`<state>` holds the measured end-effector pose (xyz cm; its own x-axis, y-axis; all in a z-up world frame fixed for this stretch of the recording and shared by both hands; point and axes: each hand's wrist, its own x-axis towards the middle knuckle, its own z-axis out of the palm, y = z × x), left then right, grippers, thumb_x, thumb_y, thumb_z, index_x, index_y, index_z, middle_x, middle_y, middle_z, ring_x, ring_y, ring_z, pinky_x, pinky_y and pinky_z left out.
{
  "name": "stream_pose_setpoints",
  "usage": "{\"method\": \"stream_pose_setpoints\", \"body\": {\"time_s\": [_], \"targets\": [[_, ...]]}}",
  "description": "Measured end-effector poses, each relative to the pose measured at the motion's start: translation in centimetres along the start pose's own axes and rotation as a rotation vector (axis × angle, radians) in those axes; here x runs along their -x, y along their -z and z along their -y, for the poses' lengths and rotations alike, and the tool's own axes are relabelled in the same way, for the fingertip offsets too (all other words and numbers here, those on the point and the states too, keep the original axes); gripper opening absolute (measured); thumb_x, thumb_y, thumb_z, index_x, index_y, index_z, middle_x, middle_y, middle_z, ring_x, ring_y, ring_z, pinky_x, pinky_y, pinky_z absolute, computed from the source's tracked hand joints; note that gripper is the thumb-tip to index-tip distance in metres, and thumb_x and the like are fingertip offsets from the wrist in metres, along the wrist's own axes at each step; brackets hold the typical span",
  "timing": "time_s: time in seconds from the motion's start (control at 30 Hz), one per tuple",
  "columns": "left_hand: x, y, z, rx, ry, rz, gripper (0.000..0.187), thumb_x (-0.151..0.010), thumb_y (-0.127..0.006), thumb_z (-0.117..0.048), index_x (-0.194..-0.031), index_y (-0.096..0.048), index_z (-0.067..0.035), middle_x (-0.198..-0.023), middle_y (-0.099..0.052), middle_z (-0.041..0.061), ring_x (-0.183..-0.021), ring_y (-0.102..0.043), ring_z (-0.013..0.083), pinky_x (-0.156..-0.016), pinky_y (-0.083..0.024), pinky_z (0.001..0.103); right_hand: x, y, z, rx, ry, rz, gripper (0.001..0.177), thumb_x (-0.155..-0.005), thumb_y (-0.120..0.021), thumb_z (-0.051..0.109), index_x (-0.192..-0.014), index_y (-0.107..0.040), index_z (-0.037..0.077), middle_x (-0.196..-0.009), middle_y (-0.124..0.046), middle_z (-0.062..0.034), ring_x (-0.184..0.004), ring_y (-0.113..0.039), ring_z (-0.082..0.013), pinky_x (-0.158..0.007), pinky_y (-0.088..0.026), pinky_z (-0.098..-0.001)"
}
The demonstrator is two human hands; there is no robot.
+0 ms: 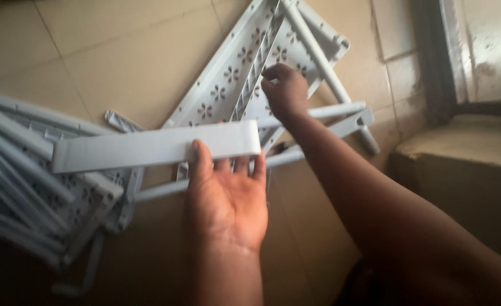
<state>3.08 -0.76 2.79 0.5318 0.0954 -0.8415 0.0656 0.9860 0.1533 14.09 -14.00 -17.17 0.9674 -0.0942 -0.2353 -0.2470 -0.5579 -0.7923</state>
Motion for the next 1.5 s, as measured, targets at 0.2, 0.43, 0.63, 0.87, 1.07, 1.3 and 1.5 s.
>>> {"method": "stream_pose_setpoints", "body": {"time_s": [0.2, 0.43, 0.63, 0.87, 1.07, 1.3, 1.5], "targets": [[-1.4, -0.4, 0.7, -0.326, -0.024, -0.297, 0.054, -0.085, -0.068, -0.041, -0.136, -0.056, -0.025, -0.126, -0.064, -0.001, -0.113, -0.054, 0.0181, -0.09, -0.036, 0.039, 1.0, 11.3, 7.4, -0.493, -0.429, 0.88, 0.056, -0.088, -0.067, 0.038, -0.131, -0.065, 0.003, -0.11, -0.075, -0.0114, -0.093, -0.074, -0.0228, -0.075, -0.063, -0.0411], [-2.3, -0.5, 2.0, -0.868, -0.05, 0.02, 0.06, -0.094, -0.07, -0.037, -0.148, -0.06, -0.014, -0.137, -0.065, 0.009, -0.122, -0.057, 0.0232, -0.092, -0.047, 0.044, 7.5, 13.3, 13.5, -0.145, -0.138, 0.72, 0.069, -0.076, -0.079, 0.02, -0.139, -0.057, 0.005, -0.111, -0.077, -0.0089, -0.098, -0.076, -0.0164, -0.082, -0.061, -0.0309], [-1.9, -1.7, 3.6, -0.533, 0.088, 0.14, 0.076, -0.095, -0.061, -0.046, -0.159, -0.041, -0.01, -0.147, -0.059, 0.015, -0.13, -0.053, 0.0309, -0.101, -0.044, 0.045, 5.1, 14.8, 7.4, -0.262, -0.34, 0.25, 0.058, -0.078, -0.07, 0.009, -0.135, -0.062, -0.001, -0.096, -0.071, -0.0138, -0.079, -0.067, -0.0192, -0.067, -0.055, -0.0313], [-2.3, -0.5, 3.7, -0.135, 0.009, 0.012, 0.081, -0.094, -0.042, -0.063, -0.156, -0.035, -0.012, -0.155, -0.048, 0.015, -0.144, -0.044, 0.0337, -0.114, -0.036, 0.05, 0.9, 17.0, -2.7, 0.006, -0.324, 0.053, 0.05, -0.077, -0.073, 0.008, -0.126, -0.063, 0.0, -0.088, -0.07, -0.0109, -0.07, -0.067, -0.0166, -0.063, -0.055, -0.0316], [-2.7, 2.8, 5.0, 0.046, 0.02, 0.487, 0.074, -0.106, -0.038, -0.06, -0.158, -0.028, -0.009, -0.164, -0.033, 0.018, -0.152, -0.028, 0.0382, -0.123, -0.025, 0.06, -0.1, 17.7, -7.7, 0.112, -0.423, 0.04, 0.056, -0.077, -0.075, 0.009, -0.131, -0.061, 0.008, -0.094, -0.069, -0.0123, -0.062, -0.066, -0.0222, -0.049, -0.056, -0.0384], [-0.6, 4.6, 7.9, -0.307, -0.008, -0.073, 0.078, -0.096, -0.035, -0.065, -0.154, -0.033, -0.013, -0.161, -0.041, 0.009, -0.148, -0.036, 0.0305, -0.118, -0.03, 0.051, 0.8, 17.7, -11.6, 0.079, -0.399, -0.005, 0.054, -0.079, -0.072, 0.01, -0.133, -0.061, 0.008, -0.096, -0.072, -0.0151, -0.067, -0.07, -0.0229, -0.057, -0.057, -0.0376], [0.8, 6.6, 9.7, -0.2, 0.039, 0.245, 0.078, -0.098, -0.035, -0.059, -0.159, -0.027, -0.012, -0.167, -0.033, 0.014, -0.151, -0.03, 0.0383, -0.119, -0.027, 0.058, 1.2, 18.4, -16.4, 0.305, -0.244, -0.057, 0.046, -0.084, -0.077, 0.02, -0.125, -0.06, 0.005, -0.106, -0.072, -0.0193, -0.095, -0.071, -0.0322, -0.084, -0.056, -0.0428]]}}
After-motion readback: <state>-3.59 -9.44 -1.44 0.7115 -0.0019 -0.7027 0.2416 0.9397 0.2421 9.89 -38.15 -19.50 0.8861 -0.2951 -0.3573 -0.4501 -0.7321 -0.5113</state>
